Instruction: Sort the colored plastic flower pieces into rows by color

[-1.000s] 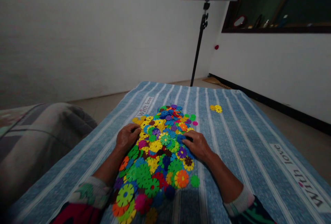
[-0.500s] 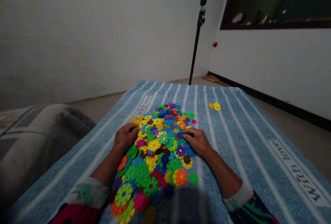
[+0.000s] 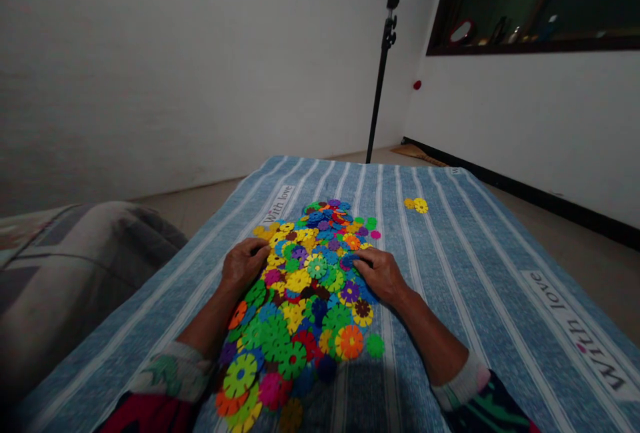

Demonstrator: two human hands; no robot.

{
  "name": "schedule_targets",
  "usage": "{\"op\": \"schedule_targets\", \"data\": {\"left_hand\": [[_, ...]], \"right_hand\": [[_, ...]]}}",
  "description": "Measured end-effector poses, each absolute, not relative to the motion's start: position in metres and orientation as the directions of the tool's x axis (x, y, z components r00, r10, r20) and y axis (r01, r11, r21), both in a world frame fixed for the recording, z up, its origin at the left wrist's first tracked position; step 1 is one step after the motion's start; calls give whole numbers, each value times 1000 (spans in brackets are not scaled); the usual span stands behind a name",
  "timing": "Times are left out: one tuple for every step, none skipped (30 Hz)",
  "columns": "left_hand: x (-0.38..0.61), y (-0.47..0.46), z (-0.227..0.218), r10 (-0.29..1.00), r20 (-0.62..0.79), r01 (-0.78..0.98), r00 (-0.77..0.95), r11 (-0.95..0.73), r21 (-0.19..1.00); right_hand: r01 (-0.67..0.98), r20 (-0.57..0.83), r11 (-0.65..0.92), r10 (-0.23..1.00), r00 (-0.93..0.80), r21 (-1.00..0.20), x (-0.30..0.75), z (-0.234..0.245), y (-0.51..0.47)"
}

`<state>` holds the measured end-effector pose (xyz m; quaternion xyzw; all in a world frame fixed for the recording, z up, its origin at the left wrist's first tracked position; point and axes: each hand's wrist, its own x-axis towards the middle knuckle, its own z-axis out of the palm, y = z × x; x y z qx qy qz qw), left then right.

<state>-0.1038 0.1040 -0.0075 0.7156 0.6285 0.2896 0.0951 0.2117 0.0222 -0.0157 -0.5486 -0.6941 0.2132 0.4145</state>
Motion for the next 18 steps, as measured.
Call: {"op": "schedule_targets", "data": {"left_hand": [[-104,104,-7,955,292,842,42,-191,505],[-103,103,-7,956,290,839,40,-190,510],[-103,103,-7,956,289,836,39,-190,515],[-103,103,-7,956,290,833,38,-190,519],[-103,103,-7,955,293,832,37,-192,521],[-103,103,-7,954,297,831,36,-194,522],[-103,102,-6,953,300,831,36,-196,521],[-103,102,-7,952,303,830,36,-197,521],[-103,103,-7,952,304,830,38,-199,522],[-103,103,-7,952,305,828,39,-202,523],[-103,103,-7,952,304,828,42,-203,523],[-103,103,-7,953,300,829,43,-202,522],[-103,104,-7,954,296,832,42,-197,519],[-103,104,-7,956,291,836,39,-190,514],[-103,104,-8,958,286,842,35,-182,508],[-103,105,-8,959,282,846,32,-176,503],[-103,105,-8,960,280,849,31,-173,500],[-103,105,-8,959,281,849,31,-174,499]], "right_hand": [[596,346,305,937,-48,-742,211,-17,22],[606,346,297,938,-39,-738,211,-17,22],[613,341,286,940,-28,-737,211,-18,22],[617,334,273,942,-18,-738,210,-19,22],[620,326,263,945,-11,-739,210,-19,21],[622,322,257,947,-9,-740,209,-19,21],[623,322,258,947,-9,-739,209,-20,21],[623,328,263,945,-11,-737,209,-20,21],[624,335,270,942,-14,-733,208,-21,21],[626,341,276,940,-17,-729,209,-21,21],[627,348,283,937,-20,-725,209,-22,21],[629,353,289,935,-24,-722,209,-23,22],[630,357,294,934,-29,-719,210,-24,22],[631,360,300,932,-35,-716,210,-25,22],[631,362,306,931,-42,-713,211,-25,23],[633,365,311,930,-47,-709,211,-26,23],[636,367,315,929,-53,-705,211,-26,23],[641,371,319,927,-57,-698,212,-26,23]]}}
